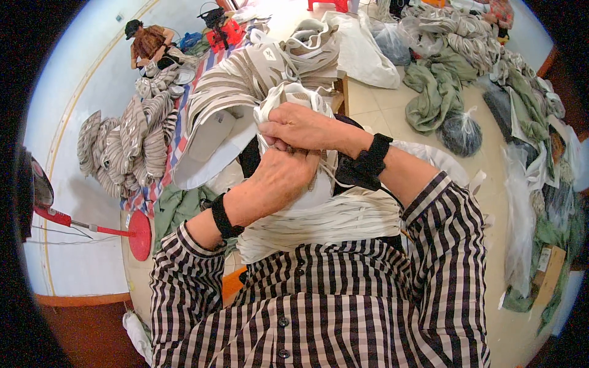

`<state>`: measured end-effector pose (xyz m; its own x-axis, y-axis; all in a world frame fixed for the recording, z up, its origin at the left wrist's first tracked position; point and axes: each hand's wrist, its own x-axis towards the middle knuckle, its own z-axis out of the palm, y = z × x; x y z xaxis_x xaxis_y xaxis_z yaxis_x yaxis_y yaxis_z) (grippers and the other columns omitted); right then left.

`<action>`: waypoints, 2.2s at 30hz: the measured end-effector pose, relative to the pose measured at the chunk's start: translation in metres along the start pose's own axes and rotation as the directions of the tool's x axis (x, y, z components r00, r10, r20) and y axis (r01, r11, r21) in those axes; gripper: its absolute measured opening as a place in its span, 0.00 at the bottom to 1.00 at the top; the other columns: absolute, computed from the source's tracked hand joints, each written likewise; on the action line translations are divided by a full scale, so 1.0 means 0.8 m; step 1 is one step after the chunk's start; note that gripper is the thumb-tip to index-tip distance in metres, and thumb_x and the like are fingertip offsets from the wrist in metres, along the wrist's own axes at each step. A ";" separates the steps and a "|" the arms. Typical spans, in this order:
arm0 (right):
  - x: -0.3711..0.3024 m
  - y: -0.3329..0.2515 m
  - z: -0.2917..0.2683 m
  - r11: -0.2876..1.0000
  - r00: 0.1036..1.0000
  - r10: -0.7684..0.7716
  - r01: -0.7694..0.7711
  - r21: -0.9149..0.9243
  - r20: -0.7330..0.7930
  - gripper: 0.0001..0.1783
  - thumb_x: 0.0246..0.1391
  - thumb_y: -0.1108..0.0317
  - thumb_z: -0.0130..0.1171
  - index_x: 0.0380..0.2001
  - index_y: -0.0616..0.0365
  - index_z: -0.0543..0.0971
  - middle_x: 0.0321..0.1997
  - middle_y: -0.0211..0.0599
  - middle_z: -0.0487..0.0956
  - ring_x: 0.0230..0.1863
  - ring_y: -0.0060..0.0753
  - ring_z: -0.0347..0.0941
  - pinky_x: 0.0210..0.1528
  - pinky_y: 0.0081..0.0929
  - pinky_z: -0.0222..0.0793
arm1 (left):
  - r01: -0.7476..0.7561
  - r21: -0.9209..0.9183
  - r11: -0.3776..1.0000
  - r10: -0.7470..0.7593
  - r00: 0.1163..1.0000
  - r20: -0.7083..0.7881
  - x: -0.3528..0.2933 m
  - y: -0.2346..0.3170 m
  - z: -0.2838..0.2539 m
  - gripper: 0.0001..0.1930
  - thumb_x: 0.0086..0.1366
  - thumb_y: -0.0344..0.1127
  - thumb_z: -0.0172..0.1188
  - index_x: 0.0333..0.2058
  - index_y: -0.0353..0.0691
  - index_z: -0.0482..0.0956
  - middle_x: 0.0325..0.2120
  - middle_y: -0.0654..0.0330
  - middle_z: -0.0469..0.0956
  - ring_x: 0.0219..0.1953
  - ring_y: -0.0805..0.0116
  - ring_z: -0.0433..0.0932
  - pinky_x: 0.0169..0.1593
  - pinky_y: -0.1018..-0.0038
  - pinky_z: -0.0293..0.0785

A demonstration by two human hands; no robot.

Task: Threading laces through the eyelets of shoe uppers in a production environment.

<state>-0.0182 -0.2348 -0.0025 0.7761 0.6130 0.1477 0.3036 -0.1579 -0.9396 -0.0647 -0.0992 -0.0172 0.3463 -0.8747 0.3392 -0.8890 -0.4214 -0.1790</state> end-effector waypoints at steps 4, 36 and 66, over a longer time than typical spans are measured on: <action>0.000 -0.005 -0.002 0.999 0.999 0.043 -0.043 0.000 0.020 0.24 0.60 0.57 0.48 0.16 0.65 0.73 0.14 0.32 0.71 0.15 0.21 0.65 0.19 0.23 0.62 | 0.000 0.040 0.999 0.001 1.000 -0.017 -0.006 0.014 0.004 0.12 0.47 0.27 0.56 0.32 0.30 0.71 0.19 0.55 0.72 0.20 0.62 0.75 0.23 0.71 0.69; 0.012 -0.100 -0.030 0.996 0.993 -0.049 0.041 -0.076 -0.109 0.20 0.62 0.54 0.49 0.21 0.56 0.72 0.13 0.22 0.65 0.13 0.12 0.59 0.16 0.13 0.55 | -0.086 -0.504 0.859 0.056 0.996 -0.073 -0.040 0.032 0.040 0.04 0.51 0.28 0.57 0.25 0.34 0.71 0.29 0.55 0.71 0.40 0.59 0.71 0.50 0.66 0.65; -0.001 -0.182 -0.097 0.981 0.943 -0.173 0.139 -0.137 -0.285 0.18 0.66 0.60 0.42 0.23 0.56 0.68 0.16 0.23 0.63 0.17 0.16 0.58 0.21 0.16 0.58 | 0.300 -0.462 0.835 -0.367 0.928 -0.061 -0.116 -0.004 0.001 0.16 0.47 0.23 0.61 0.38 0.35 0.73 0.36 0.53 0.73 0.39 0.53 0.73 0.42 0.66 0.72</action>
<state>-0.0201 -0.2727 0.1581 0.8364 0.3851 0.3901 0.4814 -0.1759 -0.8586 -0.0940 -0.0167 -0.0486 0.6299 -0.6425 0.4364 -0.7763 -0.5038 0.3788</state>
